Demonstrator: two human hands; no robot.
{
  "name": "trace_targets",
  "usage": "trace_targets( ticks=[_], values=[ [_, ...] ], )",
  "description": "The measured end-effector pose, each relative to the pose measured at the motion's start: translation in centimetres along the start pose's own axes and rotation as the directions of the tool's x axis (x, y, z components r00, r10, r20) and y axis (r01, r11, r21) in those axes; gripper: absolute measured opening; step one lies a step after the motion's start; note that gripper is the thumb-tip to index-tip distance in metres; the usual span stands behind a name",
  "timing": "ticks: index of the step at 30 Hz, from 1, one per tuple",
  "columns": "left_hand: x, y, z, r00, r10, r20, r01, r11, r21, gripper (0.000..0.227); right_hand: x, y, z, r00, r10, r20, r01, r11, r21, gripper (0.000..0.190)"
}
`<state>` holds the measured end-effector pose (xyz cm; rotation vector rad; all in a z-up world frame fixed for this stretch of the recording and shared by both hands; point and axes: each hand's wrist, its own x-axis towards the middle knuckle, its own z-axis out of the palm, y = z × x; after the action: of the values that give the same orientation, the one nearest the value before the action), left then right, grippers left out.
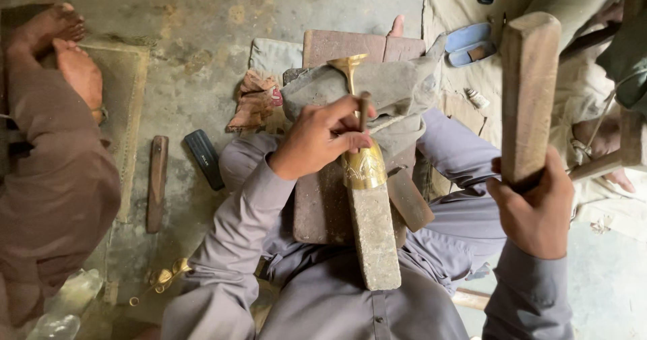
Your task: The person sits on the floor and uses a wooden mallet to repeatedly strike a metal chisel held against a brass goblet. The goblet is placed on a stone block to stabilize it during the shaping process.
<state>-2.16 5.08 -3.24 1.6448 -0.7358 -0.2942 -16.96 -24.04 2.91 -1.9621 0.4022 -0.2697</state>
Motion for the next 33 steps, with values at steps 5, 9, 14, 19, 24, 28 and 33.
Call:
trace_targets(
  ticks=[5,9,14,19,24,28,33],
  values=[
    [2.0,0.1,-0.5,0.987,0.084,0.137,-0.111,0.974,0.199,0.038,-1.5,1.8,-2.2,0.994,-0.019,-0.106,0.001,0.985,-0.170,0.045],
    [2.8,0.0,-0.3,0.971,-0.060,0.231,0.002,0.970,0.242,0.042,-1.2,-0.4,-1.5,0.977,-0.137,-0.161,0.082,0.948,-0.307,0.053],
    [3.0,0.0,-0.2,0.969,0.163,0.184,-0.207,0.945,0.254,0.046,0.2,-3.5,0.9,0.984,-0.083,-0.159,0.074,0.995,-0.060,0.045],
    [2.6,-0.1,-0.1,0.963,0.170,0.207,-0.219,0.945,0.243,0.044,1.0,-4.0,1.4,0.894,-0.439,0.093,0.357,0.571,-0.739,0.036],
    [1.9,-0.1,0.2,0.980,0.166,0.111,-0.190,0.946,0.262,0.040,2.2,-1.5,1.9,0.966,-0.245,0.088,0.241,0.711,-0.661,0.042],
    [0.8,0.0,0.5,0.984,0.166,0.071,-0.178,0.950,0.258,0.040,2.6,-0.6,1.1,0.926,-0.361,0.107,0.350,0.719,-0.600,0.030],
    [0.1,0.3,0.8,0.996,0.057,0.068,-0.076,0.944,0.320,0.035,5.1,-1.6,1.4,0.905,-0.395,0.157,0.398,0.657,-0.640,0.024]
  ],
)
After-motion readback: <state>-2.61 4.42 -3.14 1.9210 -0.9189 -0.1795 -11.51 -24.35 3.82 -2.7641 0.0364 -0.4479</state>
